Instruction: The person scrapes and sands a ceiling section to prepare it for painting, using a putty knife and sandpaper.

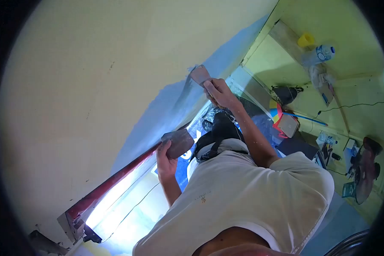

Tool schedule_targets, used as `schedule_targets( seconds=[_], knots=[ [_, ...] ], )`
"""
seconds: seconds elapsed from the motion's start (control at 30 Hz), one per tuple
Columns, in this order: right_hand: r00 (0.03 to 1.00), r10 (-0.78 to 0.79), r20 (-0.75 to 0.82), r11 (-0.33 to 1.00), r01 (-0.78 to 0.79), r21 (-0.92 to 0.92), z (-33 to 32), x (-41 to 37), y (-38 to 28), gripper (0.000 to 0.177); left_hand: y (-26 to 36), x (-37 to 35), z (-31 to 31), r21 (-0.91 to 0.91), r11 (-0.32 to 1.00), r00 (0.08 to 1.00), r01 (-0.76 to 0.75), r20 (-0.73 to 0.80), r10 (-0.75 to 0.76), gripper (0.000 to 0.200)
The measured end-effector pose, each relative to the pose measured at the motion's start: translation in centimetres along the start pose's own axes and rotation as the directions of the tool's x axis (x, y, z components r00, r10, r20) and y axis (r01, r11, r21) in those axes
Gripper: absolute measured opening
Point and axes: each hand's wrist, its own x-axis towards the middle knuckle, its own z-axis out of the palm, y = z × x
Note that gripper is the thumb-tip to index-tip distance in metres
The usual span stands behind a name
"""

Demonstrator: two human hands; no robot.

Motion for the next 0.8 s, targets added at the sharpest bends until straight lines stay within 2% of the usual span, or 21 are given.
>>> schedule_targets(
  seconds=[0.07, 0.1, 0.2, 0.23, 0.33, 0.37, 0.47, 0.5, 0.57, 0.63, 0.73, 0.77, 0.8],
  knots=[
    [0.999, 0.015, 0.033, 1.0, -0.015, 0.005, -0.3, 0.1, 0.1, 0.044, 0.1, -0.4, 0.6, -0.016, 1.0, 1.0, -0.013, 0.016, 0.013, 0.021],
    [0.999, 0.023, 0.048, 1.0, -0.024, 0.009, -0.3, -0.1, 0.2, 0.044, 0.2, -0.3, 0.5, -0.045, 0.999, 0.999, 0.025, -0.027, -0.026, 0.02],
    [0.999, 0.011, 0.039, 1.0, -0.011, -0.017, -0.2, 0.3, 0.1, 0.043, 0.0, 0.5, 0.1, 0.004, 1.0, 1.0, -0.022, 0.002, 0.022, 0.02],
    [0.997, -0.071, 0.029, 0.997, 0.071, 0.015, 0.1, 0.4, -0.3, 0.043, 0.0, 0.9, 0.2, 0.027, 0.999, 0.999, -0.026, 0.035, 0.025, 0.02],
    [0.999, -0.031, 0.032, 0.999, 0.03, 0.027, 0.0, 0.3, 0.1, 0.042, -0.2, 1.5, 0.3, 0.013, 0.999, 0.998, -0.045, 0.044, 0.044, 0.02],
    [1.0, 0.03, 0.003, 0.994, -0.03, 0.107, -0.3, 0.5, 0.9, 0.041, -0.2, 1.6, -0.3, 0.025, 0.999, 0.998, -0.034, 0.046, 0.032, 0.021],
    [1.0, -0.024, 0.017, 0.999, 0.023, 0.035, -0.5, 0.5, -0.1, 0.042, -0.2, 1.5, 0.4, 0.018, 0.999, 0.998, -0.043, 0.051, 0.042, 0.022],
    [0.999, -0.031, 0.01, 0.996, 0.03, 0.079, 0.5, 0.4, -1.0, 0.042, -0.2, 1.2, 0.9, 0.004, 0.998, 0.998, -0.058, 0.034, 0.058, 0.023],
    [1.0, -0.007, -0.02, 0.999, 0.008, 0.035, 0.2, -0.1, -0.3, 0.043, -0.4, 0.7, 1.3, 0.019, 0.999, 0.999, -0.032, 0.024, 0.032, 0.023],
    [1.0, -0.006, -0.013, 0.998, 0.005, -0.068, -0.1, 0.4, -1.1, 0.046, 0.0, 1.1, 0.9, 0.034, 0.998, 0.998, -0.05, 0.039, 0.049, 0.022],
    [0.998, -0.056, 0.028, 0.998, 0.056, -0.006, 1.1, 0.3, -2.9, 0.047, 0.0, 1.3, 1.2, 0.039, 0.997, 0.996, -0.071, 0.051, 0.069, 0.021],
    [0.992, -0.102, 0.08, 0.994, 0.105, -0.041, 1.2, 0.9, -3.2, 0.047, -0.1, 1.3, 1.1, 0.042, 0.997, 0.997, -0.057, 0.049, 0.055, 0.022],
    [0.995, -0.064, 0.07, 0.997, 0.067, -0.029, 1.0, 0.5, -2.4, 0.047, 0.0, 1.0, 0.7, 0.05, 0.997, 0.998, -0.05, 0.049, 0.048, 0.023]
  ],
)
